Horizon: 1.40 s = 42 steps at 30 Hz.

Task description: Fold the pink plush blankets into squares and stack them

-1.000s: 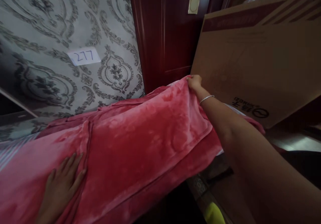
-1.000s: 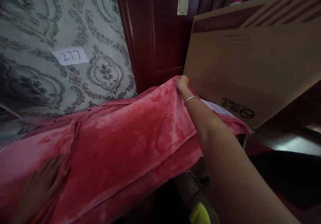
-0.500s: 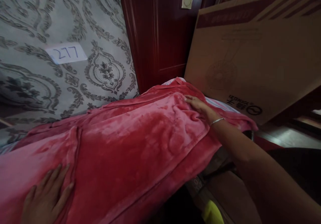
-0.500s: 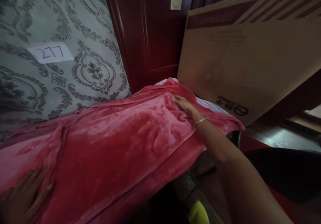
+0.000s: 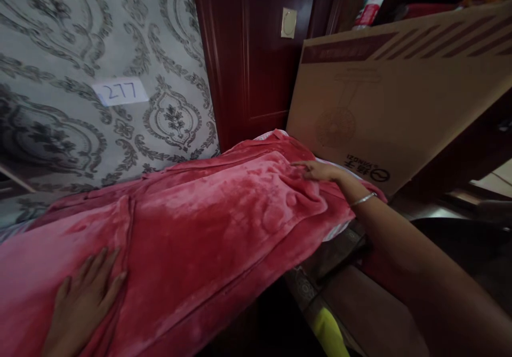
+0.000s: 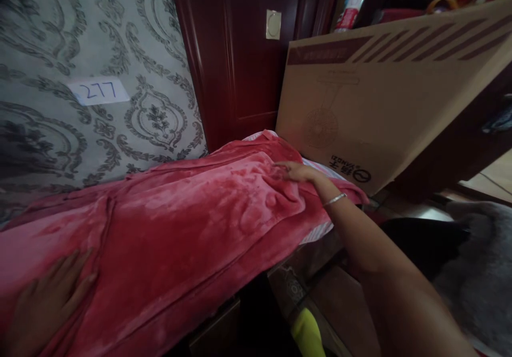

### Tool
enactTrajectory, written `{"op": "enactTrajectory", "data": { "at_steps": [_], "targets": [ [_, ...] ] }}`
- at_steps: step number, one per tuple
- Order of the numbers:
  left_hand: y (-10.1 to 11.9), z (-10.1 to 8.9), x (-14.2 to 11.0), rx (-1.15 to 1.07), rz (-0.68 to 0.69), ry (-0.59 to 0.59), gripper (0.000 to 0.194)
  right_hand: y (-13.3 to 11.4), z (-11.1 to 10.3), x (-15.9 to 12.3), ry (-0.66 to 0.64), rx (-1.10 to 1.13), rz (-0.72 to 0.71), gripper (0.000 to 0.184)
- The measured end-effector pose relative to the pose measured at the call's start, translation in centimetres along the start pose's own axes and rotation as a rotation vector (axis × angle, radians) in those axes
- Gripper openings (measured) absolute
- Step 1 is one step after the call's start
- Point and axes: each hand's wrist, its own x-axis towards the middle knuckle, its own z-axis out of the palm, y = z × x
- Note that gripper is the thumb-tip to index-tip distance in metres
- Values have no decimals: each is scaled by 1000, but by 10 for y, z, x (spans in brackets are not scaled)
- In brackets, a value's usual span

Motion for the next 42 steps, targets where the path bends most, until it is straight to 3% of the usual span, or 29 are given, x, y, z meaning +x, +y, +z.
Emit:
{"op": "enactTrajectory", "data": {
  "at_steps": [5, 8, 11, 14, 17, 20, 22, 24, 28, 32, 36, 39, 42],
  "targets": [
    [2, -5, 0, -11, 5, -46, 79, -47, 5, 70, 292, 378, -221, 71],
    [2, -5, 1, -15, -5, -50, 77, -47, 25, 83, 351, 387, -239, 76],
    [1, -4, 2, -15, -7, -55, 75, -20, 47, 64, 437, 190, 69, 59],
    [1, -3, 3, -23, 5, -32, 77, 15, 59, 22, 513, 34, 393, 35],
    [1, -3, 3, -34, 12, -24, 80, 38, 66, -23, 448, 3, 504, 35],
    [2, -2, 2, -35, 36, -50, 79, 42, 79, -53, 340, 27, 472, 41],
    [2, -2, 2, -33, 28, -34, 79, 36, 89, -58, 306, 98, 321, 43],
    [3, -3, 2, -31, 26, -19, 81, 28, 93, -54, 369, 182, 134, 44],
    [5, -6, 3, -23, 40, -23, 83, 12, 70, -39, 652, 179, -51, 31],
    [4, -6, 3, -29, 32, -12, 82, 8, 30, -35, 825, -209, 109, 20],
    [2, -4, 3, -29, 52, -37, 77, 25, 27, -39, 612, -588, 402, 21],
    [4, -5, 4, -19, 18, -48, 79, 44, 45, -41, 473, -561, 479, 18],
    [8, -10, 4, -11, -3, -64, 79, 61, 59, -44, 461, -484, 485, 21]
  ]
}}
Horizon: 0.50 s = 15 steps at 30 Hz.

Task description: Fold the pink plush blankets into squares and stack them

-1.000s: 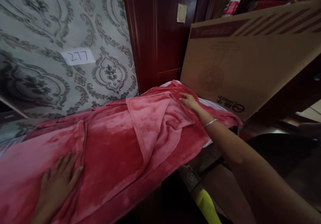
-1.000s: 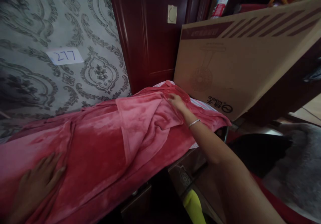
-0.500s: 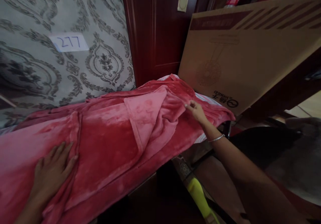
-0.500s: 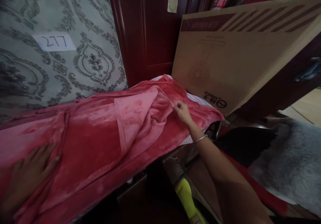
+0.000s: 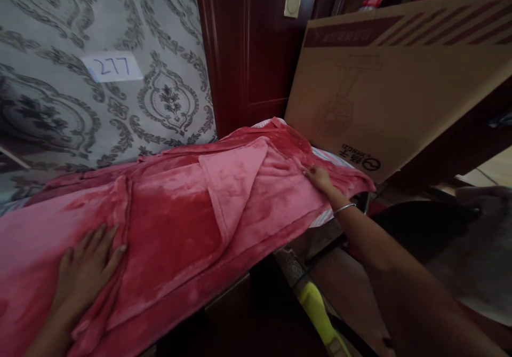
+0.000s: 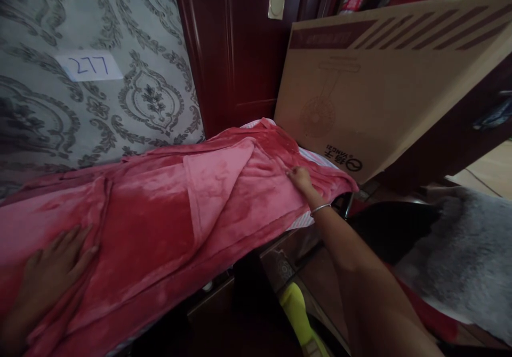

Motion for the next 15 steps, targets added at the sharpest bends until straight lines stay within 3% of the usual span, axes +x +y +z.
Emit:
{"op": "enactTrajectory", "data": {
  "at_steps": [4, 7, 10, 15],
  "targets": [
    [1, -3, -2, -15, 16, 1, 75, 15, 3, -3, -58, 88, 11, 28],
    [-2, 0, -2, -40, 18, 15, 70, 24, -5, -6, -124, 98, -20, 22],
    [-4, 2, -2, -71, 16, 27, 69, 27, -11, -12, -101, 22, -67, 16],
    [-1, -1, -2, -52, 10, -3, 73, 21, -12, -21, -109, -221, -59, 22]
  ]
}}
